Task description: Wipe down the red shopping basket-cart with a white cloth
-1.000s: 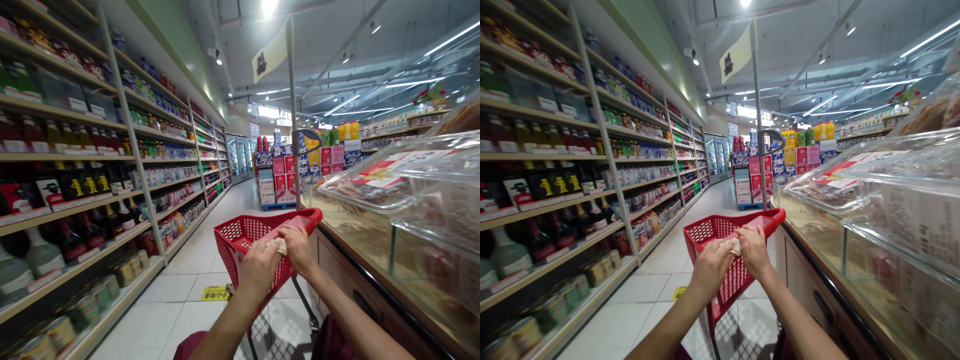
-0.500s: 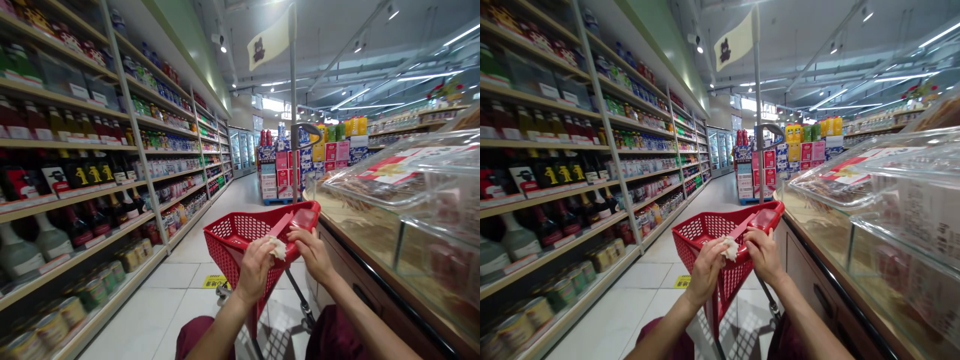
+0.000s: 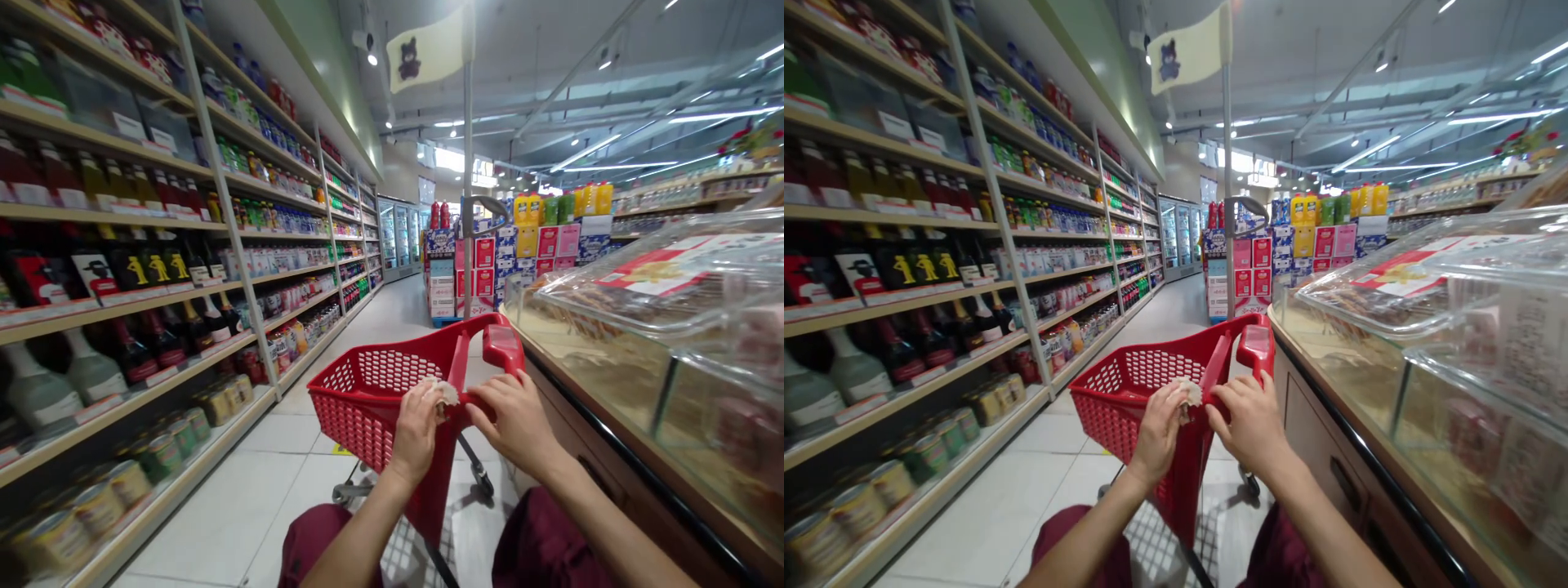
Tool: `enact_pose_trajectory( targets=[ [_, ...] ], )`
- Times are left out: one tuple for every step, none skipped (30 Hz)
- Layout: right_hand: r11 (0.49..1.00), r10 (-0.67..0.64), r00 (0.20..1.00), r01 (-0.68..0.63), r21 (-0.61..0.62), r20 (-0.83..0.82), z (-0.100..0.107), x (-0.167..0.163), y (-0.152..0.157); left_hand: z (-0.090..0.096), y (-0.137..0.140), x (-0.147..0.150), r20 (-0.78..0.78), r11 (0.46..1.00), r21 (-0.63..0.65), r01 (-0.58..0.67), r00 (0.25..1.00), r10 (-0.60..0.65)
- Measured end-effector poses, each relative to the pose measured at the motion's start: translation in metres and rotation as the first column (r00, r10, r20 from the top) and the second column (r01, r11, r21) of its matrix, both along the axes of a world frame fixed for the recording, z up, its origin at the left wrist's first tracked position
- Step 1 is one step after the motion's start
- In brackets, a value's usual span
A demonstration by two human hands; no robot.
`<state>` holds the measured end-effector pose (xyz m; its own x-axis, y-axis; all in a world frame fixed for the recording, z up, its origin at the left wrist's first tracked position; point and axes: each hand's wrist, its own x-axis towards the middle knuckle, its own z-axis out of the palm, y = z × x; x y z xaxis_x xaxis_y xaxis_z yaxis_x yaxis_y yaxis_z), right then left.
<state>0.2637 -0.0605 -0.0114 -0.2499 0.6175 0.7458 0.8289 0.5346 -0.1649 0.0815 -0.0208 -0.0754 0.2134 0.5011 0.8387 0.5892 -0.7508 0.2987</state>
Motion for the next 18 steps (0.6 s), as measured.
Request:
enact_pose_trajectory(
  targets=[
    [0.999,-0.033,0.999,0.033,0.026,0.016,-0.002,0.000,-0.002,-0.004,0.002,-0.007,-0.033,1.000,0.001,-0.004,0.999,0.004],
    [0.997,-0.056,0.998,0.055,0.045,0.017,-0.003,0.002,-0.002,-0.009,0.006,-0.018,-0.056,1.000,-0.004,-0.030,0.998,0.030],
    [0.996,-0.070,0.997,0.069,0.054,0.013,-0.005,0.005,-0.001,-0.015,0.010,-0.030,-0.067,0.997,-0.014,-0.075,0.995,0.074],
    [0.995,-0.080,0.997,0.079,0.060,0.007,-0.007,0.009,0.001,-0.021,0.015,-0.043,-0.065,0.990,-0.027,-0.139,0.988,0.137],
    [0.993,-0.093,0.996,0.093,0.069,-0.003,-0.008,0.013,0.003,-0.026,0.020,-0.053,-0.054,0.978,-0.039,-0.207,0.977,0.205],
    [0.990,-0.110,0.994,0.111,0.082,-0.015,-0.009,0.017,0.006,-0.029,0.023,-0.059,-0.047,0.967,-0.045,-0.251,0.967,0.249],
    [0.986,-0.131,0.991,0.133,0.100,-0.027,-0.010,0.021,0.008,-0.031,0.025,-0.060,-0.043,0.962,-0.050,-0.269,0.963,0.268],
    [0.980,-0.154,0.987,0.157,0.119,-0.036,-0.011,0.023,0.009,-0.030,0.025,-0.055,-0.039,0.964,-0.050,-0.263,0.965,0.261],
    [0.974,-0.179,0.983,0.183,0.137,-0.042,-0.012,0.025,0.011,-0.029,0.022,-0.045,-0.042,0.972,-0.049,-0.230,0.973,0.228],
    [0.967,-0.201,0.978,0.206,0.151,-0.046,-0.012,0.026,0.012,-0.026,0.019,-0.033,-0.044,0.982,-0.046,-0.182,0.983,0.180],
    [0.962,-0.217,0.975,0.223,0.160,-0.051,-0.013,0.028,0.012,-0.022,0.015,-0.020,-0.045,0.991,-0.039,-0.131,0.991,0.129],
    [0.959,-0.226,0.973,0.232,0.165,-0.057,-0.014,0.029,0.013,-0.020,0.011,-0.010,-0.049,0.996,-0.034,-0.087,0.995,0.085],
    [0.957,-0.228,0.972,0.236,0.168,-0.063,-0.014,0.031,0.014,-0.018,0.008,-0.004,-0.058,0.998,-0.023,-0.052,0.997,0.051],
    [0.957,-0.228,0.971,0.237,0.170,-0.071,-0.015,0.033,0.014,-0.019,0.006,-0.004,-0.073,0.999,-0.010,-0.032,0.997,0.032],
    [0.956,-0.229,0.970,0.239,0.172,-0.077,-0.016,0.035,0.015,-0.022,0.006,-0.011,-0.092,1.000,0.001,-0.029,0.995,0.029],
    [0.954,-0.233,0.969,0.244,0.173,-0.083,-0.016,0.036,0.016,-0.027,0.008,-0.023,-0.114,0.999,0.015,-0.039,0.993,0.040],
    [0.953,-0.239,0.967,0.251,0.171,-0.085,-0.016,0.038,0.017,-0.033,0.010,-0.038,-0.128,0.997,0.020,-0.068,0.989,0.070],
    [0.951,-0.245,0.965,0.257,0.170,-0.090,-0.017,0.038,0.018,-0.039,0.013,-0.054,-0.131,0.993,0.019,-0.117,0.984,0.119]
  ],
)
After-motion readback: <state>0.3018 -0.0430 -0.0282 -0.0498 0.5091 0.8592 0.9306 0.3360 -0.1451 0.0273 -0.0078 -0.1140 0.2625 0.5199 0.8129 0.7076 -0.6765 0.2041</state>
